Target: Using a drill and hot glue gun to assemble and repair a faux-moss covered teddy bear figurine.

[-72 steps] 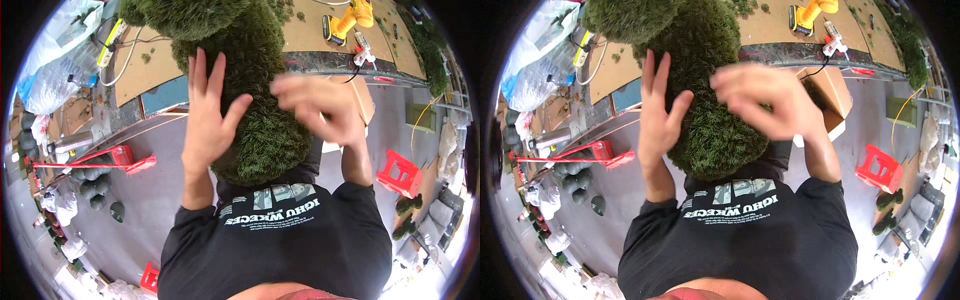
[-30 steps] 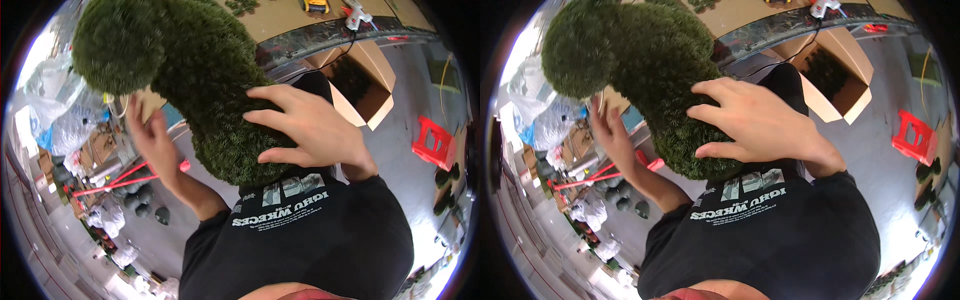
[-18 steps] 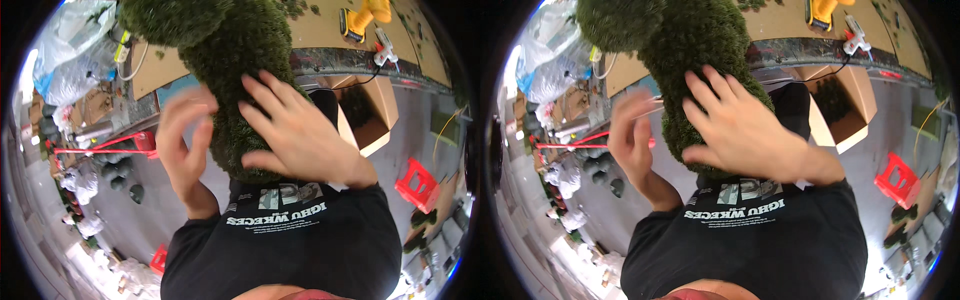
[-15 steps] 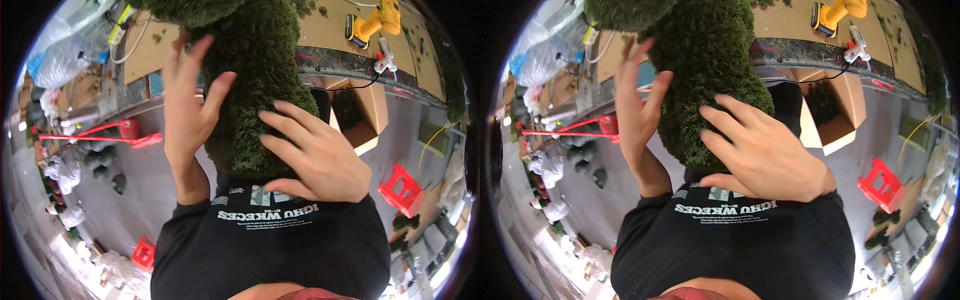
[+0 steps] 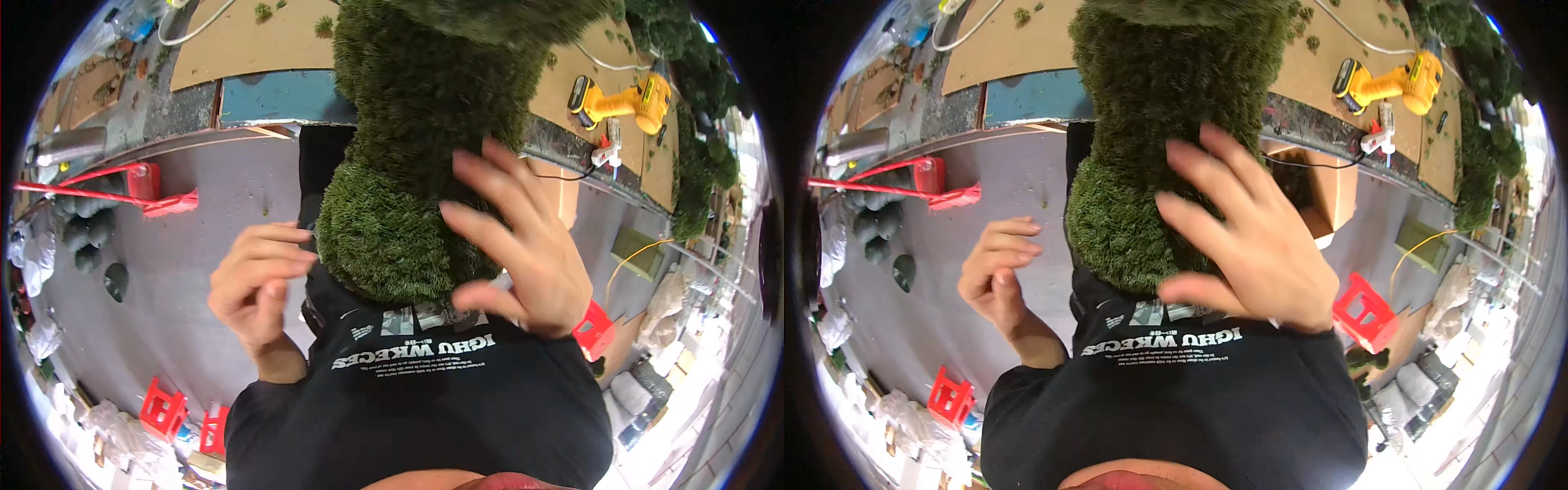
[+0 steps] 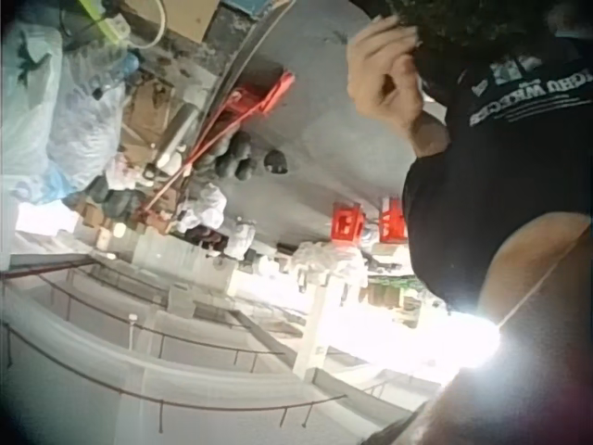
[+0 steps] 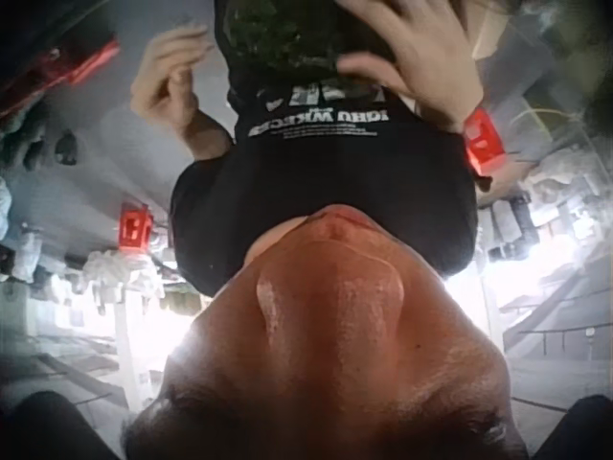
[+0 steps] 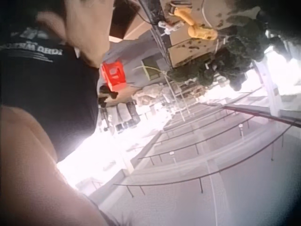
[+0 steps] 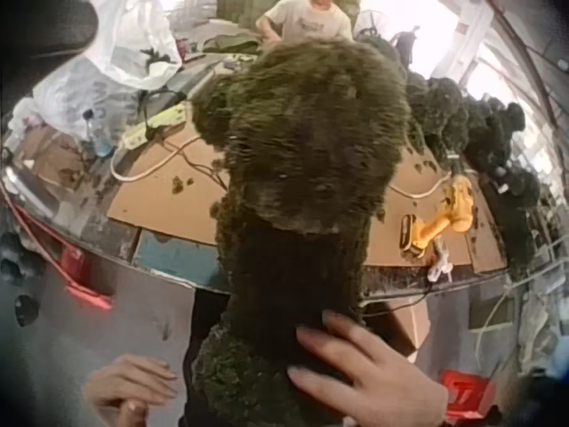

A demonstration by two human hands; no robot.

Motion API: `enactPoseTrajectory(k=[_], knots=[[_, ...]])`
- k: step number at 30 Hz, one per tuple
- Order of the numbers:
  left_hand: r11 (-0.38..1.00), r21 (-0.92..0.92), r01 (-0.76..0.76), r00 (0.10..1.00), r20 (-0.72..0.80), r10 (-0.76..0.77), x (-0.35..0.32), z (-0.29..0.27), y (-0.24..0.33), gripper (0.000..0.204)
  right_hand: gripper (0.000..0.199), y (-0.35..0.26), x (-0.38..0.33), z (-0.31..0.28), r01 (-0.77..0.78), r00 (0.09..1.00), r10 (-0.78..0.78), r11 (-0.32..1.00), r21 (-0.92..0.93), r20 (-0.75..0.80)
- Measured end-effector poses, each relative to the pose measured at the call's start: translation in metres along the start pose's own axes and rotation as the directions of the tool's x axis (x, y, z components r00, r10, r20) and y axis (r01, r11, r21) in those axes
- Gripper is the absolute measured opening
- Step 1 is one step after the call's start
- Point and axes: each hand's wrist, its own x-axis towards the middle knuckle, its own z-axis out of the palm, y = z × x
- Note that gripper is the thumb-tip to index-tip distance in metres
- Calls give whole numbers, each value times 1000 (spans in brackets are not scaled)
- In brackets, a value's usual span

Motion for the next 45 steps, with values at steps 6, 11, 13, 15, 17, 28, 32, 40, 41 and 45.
enactPoseTrajectory(k=[6,11,13,15,17,28,32,40,41,45], knots=[[987,-141,76,981,-168,-100,-5,-26,-35,33,42,5,-46,6,122,916,78,879,461,-392],[992,-118,38,995,-91,-49,15,-20,-48,25,22,-4,-45,23,-88,823,287,917,390,-490],[1000,-15,-3,999,-41,2,28,-15,-46,21,10,-6,-38,27,-137,789,345,906,401,-509],[997,63,-33,996,79,28,40,-11,-41,22,6,-5,-26,29,-223,742,414,894,388,-527],[987,148,-68,987,156,45,49,-3,-37,25,14,-4,-9,31,-330,693,489,869,369,-530],[936,242,-255,841,534,91,83,30,-52,48,55,-1,73,27,-668,654,616,743,48,-439],[936,248,-250,837,541,80,75,30,-54,49,53,5,83,28,-667,650,603,744,33,-462],[945,218,-242,887,445,125,75,38,-57,37,49,8,88,31,-714,552,675,686,141,-489],[949,217,-228,900,419,121,78,41,-58,34,49,8,88,32,-717,551,675,684,137,-490],[976,197,-95,980,188,58,89,65,-59,31,48,9,88,33,-715,558,659,691,111,-504]])
